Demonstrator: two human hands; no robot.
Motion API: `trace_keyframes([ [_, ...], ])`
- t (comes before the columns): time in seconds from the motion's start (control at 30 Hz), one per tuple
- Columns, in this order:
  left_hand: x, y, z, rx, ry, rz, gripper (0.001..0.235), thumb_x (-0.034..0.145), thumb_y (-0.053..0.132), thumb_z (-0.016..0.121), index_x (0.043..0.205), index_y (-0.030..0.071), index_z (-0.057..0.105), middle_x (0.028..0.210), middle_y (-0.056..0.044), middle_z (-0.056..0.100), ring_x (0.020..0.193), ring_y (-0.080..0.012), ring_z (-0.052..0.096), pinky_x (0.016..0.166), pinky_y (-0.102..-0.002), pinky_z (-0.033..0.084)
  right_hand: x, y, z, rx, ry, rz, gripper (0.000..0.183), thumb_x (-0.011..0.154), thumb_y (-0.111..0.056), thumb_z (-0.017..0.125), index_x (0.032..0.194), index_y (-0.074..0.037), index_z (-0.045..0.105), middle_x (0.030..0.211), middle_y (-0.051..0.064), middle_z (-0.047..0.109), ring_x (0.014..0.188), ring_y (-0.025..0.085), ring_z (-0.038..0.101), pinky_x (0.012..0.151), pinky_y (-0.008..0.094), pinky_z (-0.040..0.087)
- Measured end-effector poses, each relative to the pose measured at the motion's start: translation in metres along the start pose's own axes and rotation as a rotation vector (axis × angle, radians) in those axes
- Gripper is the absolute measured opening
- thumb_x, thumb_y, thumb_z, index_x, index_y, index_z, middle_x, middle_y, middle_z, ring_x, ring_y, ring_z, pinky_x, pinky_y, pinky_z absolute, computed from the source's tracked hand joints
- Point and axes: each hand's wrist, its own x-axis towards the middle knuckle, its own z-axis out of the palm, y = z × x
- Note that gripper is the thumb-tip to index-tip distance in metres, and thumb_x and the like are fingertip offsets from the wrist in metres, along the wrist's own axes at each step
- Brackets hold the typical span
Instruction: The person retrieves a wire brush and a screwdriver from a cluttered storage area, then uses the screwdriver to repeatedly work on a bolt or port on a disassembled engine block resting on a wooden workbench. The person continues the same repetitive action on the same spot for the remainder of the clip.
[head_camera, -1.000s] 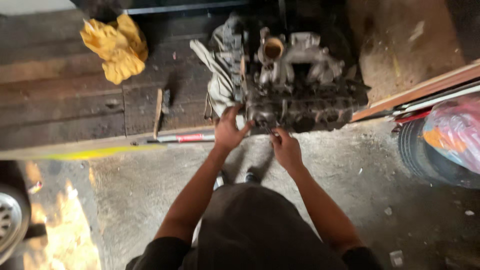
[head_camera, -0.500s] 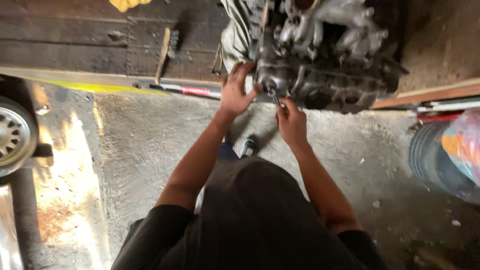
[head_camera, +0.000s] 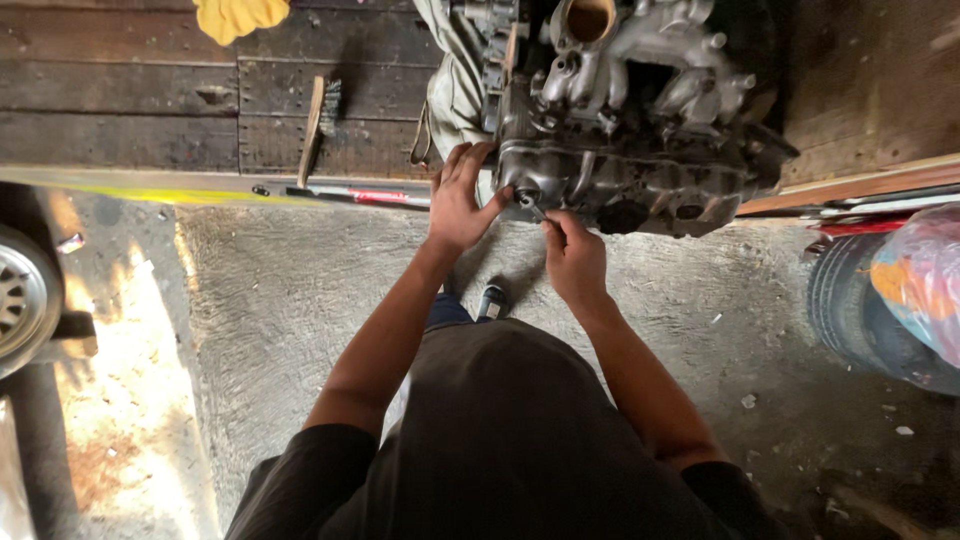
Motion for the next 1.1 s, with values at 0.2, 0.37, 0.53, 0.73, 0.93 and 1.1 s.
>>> trace_keyframes([
  [0.2, 0.001, -0.003, 0.003, 0.02, -0.027, -0.016, 0.074, 0.092, 0.055, 0.068, 0.153, 0.018, 0.045, 0.152, -0.008, 0.055, 0.152, -0.0345, 0.035, 0.122, -0.06, 0.025, 0.002, 0.012, -0.004, 0.075, -0.074, 0.071, 0.016, 0.102, -0.013, 0.068, 0.115, -0.005, 0.07, 0.076, 0.008, 0.071, 0.061, 0.014, 0.067, 0.053, 0.03, 0.049],
  [0.37, 0.002, -0.008, 0.005, 0.026, -0.026, -0.006, 0.077, 0.091, 0.057, 0.068, 0.153, 0.019, 0.044, 0.153, -0.008, 0.055, 0.152, -0.0333, 0.036, 0.121, -0.061, 0.027, 0.001, 0.018, 0.0, 0.138, -0.035, 0.057, 0.016, 0.101, -0.013, 0.069, 0.114, -0.003, 0.069, 0.077, 0.009, 0.071, 0.063, 0.014, 0.068, 0.057, 0.03, 0.051],
  [0.53, 0.001, -0.011, 0.003, -0.01, -0.01, 0.03, 0.076, 0.09, 0.053, 0.071, 0.152, 0.018, 0.045, 0.154, -0.006, 0.055, 0.151, -0.0315, 0.039, 0.12, -0.058, 0.032, 0.0, 0.011, -0.008, -0.087, 0.005, -0.009, 0.015, 0.1, -0.017, 0.072, 0.112, -0.007, 0.071, 0.084, 0.01, 0.075, 0.067, 0.02, 0.073, 0.057, 0.033, 0.054],
  [0.73, 0.002, -0.008, -0.003, -0.008, -0.038, 0.021, 0.078, 0.089, 0.053, 0.073, 0.152, 0.018, 0.045, 0.154, -0.005, 0.053, 0.151, -0.0316, 0.038, 0.119, -0.058, 0.03, 0.009, -0.005, -0.022, -0.278, -0.04, -0.154, 0.011, 0.1, -0.018, 0.069, 0.107, -0.009, 0.07, 0.087, 0.013, 0.075, 0.071, 0.031, 0.072, 0.058, 0.041, 0.055],
  [0.93, 0.002, -0.006, -0.006, 0.03, -0.089, -0.029, 0.081, 0.089, 0.058, 0.07, 0.155, 0.02, 0.043, 0.154, -0.011, 0.05, 0.151, -0.031, 0.036, 0.12, -0.059, 0.028, 0.038, -0.03, -0.056, -0.426, -0.241, -0.237, 0.011, 0.102, -0.023, 0.068, 0.105, -0.013, 0.072, 0.081, 0.01, 0.075, 0.065, 0.029, 0.072, 0.056, 0.042, 0.055],
  [1.1, 0.004, -0.006, -0.006, 0.044, -0.087, -0.015, 0.079, 0.089, 0.06, 0.067, 0.153, 0.019, 0.044, 0.153, -0.008, 0.055, 0.151, -0.0314, 0.038, 0.119, -0.063, 0.027, 0.073, -0.071, -0.078, -0.677, -0.542, -0.164, 0.01, 0.101, -0.022, 0.066, 0.099, -0.016, 0.074, 0.074, 0.011, 0.073, 0.065, 0.03, 0.073, 0.059, 0.045, 0.056],
])
